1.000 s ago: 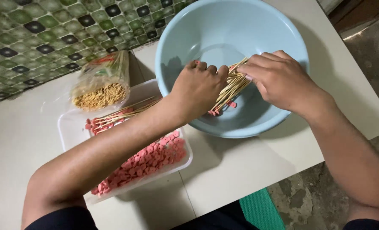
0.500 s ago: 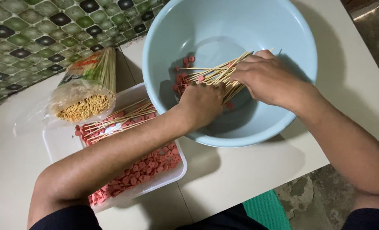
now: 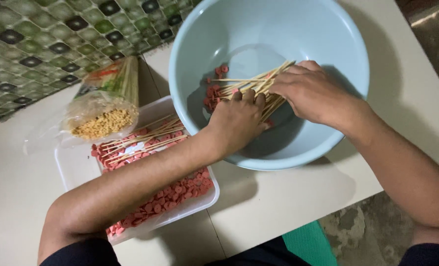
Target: Skewering small pink heart-shaped decorations onto wooden sticks
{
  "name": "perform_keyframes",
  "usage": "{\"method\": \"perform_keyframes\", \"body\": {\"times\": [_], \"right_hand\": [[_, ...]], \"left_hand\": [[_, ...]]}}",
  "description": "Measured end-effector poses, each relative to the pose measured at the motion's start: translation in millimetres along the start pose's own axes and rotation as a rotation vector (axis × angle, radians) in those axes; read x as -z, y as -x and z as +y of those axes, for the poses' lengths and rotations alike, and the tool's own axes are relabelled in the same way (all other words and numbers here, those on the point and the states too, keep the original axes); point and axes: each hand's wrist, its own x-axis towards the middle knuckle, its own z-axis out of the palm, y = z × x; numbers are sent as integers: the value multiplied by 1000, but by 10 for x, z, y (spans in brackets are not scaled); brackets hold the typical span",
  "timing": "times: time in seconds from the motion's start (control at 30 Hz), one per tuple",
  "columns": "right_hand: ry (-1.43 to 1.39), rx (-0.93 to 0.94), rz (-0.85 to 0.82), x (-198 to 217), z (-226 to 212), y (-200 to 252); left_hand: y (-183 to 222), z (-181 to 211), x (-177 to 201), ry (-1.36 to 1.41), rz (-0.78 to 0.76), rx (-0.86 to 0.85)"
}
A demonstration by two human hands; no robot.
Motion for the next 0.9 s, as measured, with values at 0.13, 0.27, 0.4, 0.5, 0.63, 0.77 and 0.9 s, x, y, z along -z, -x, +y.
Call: {"method": "perform_keyframes", "body": {"times": [0.13,0.27,0.4,0.5,0.63,0.77,0.9], "right_hand": [[136,44,78,-143,91,22],[102,76,64,-59,-145,37],[103,137,58,-57,-495,97],[179,217,170,148,-786,85],[159,294,265,390,-1282,-17],[62,391,321,603,-1840,-213],[27,480,314,524,-2238,-411]], "left_hand": [[102,-111,-27,-6,47,-22],[386,-228,51,55,159,-1],[715,-351,135,102,233,-21],[1013,-409,89,109,331,-10],[1505,-519,300,134,380,25],[2048,-682,464,82,445,78],[2546,-865,410,96,450,155]]}}
